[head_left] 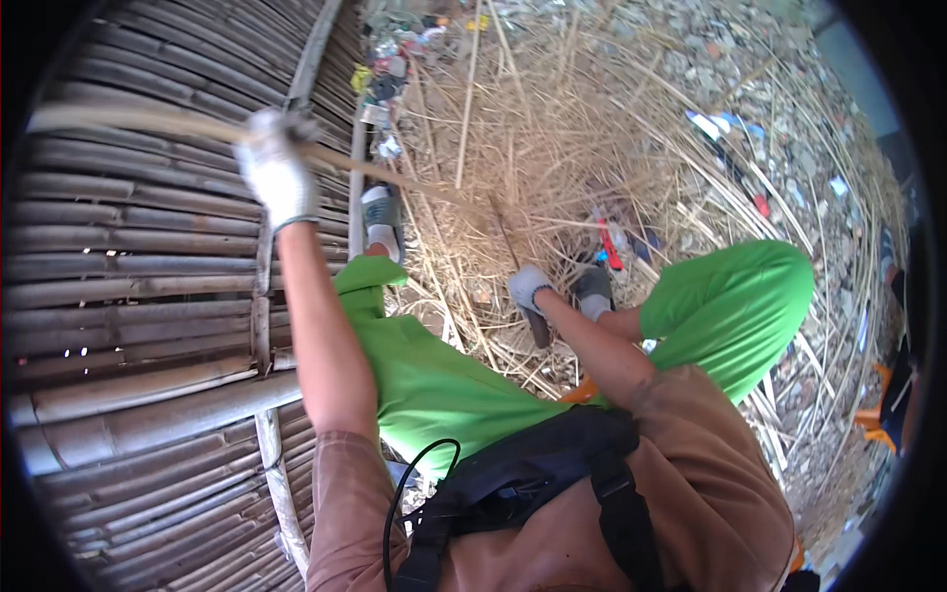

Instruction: The person uses a knife to shave and smooth a thin strip of bamboo by hand. They hold the strip with one gloved hand and scrape the knife along the length of the bamboo repeatedly, occasionally turning it over to work on different sides.

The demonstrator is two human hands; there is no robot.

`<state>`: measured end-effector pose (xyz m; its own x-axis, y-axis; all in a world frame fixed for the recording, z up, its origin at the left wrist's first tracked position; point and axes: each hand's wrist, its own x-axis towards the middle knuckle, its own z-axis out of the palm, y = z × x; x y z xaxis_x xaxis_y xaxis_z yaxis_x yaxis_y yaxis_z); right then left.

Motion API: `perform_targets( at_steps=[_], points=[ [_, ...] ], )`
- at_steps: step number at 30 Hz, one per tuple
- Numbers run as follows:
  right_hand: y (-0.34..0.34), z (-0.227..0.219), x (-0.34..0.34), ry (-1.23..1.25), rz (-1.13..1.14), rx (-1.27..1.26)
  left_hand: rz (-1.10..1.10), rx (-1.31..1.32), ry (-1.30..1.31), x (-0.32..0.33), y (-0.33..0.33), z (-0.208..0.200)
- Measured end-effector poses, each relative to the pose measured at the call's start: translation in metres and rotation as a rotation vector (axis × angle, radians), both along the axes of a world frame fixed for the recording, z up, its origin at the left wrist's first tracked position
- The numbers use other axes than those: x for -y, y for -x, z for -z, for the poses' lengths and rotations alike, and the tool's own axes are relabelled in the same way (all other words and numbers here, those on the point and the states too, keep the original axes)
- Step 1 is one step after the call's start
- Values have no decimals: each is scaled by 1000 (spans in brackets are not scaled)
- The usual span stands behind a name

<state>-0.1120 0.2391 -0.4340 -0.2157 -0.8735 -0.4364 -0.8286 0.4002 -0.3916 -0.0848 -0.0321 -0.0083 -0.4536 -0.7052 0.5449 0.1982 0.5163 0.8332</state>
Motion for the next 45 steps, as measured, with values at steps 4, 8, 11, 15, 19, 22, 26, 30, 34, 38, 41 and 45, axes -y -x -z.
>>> perform_targets(
  at_steps=[4, 8, 11, 15, 19, 22, 26, 30, 34, 38, 41, 45],
  points=[
    [-3, -4, -21, 82, 406, 176, 69, 362, -108, -16, 11, 20],
    [6, -45, -19, 101, 779, 416, 387, 314, -307, 2, 1, 56],
    [29, -91, -20, 176, 826, 444, 398, 247, -381, -1, 3, 58],
    [45, -176, -36, 240, 776, 526, 331, 2, -342, 4, -14, 43],
    [65, -163, -72, 256, 781, 544, 203, -279, -342, 2, -23, 19],
    [73, -112, -108, 190, 833, 449, 86, -422, -346, 9, -29, 6],
    [43, -103, -107, 85, 858, 326, -13, -526, -353, 18, -42, 9],
    [44, -112, -92, 225, 871, 437, -75, -558, -303, 21, -42, 8],
    [44, -103, -86, 346, 845, 368, 99, -558, -422, 18, -46, 5],
    [42, -110, -84, 284, 904, 472, 339, -425, -439, 17, -50, 0],
    [47, -105, -87, 301, 896, 367, 291, -359, -296, 25, -45, 3],
    [63, -118, -86, 215, 900, 253, 600, -392, -466, 35, -56, 9]
  ],
)
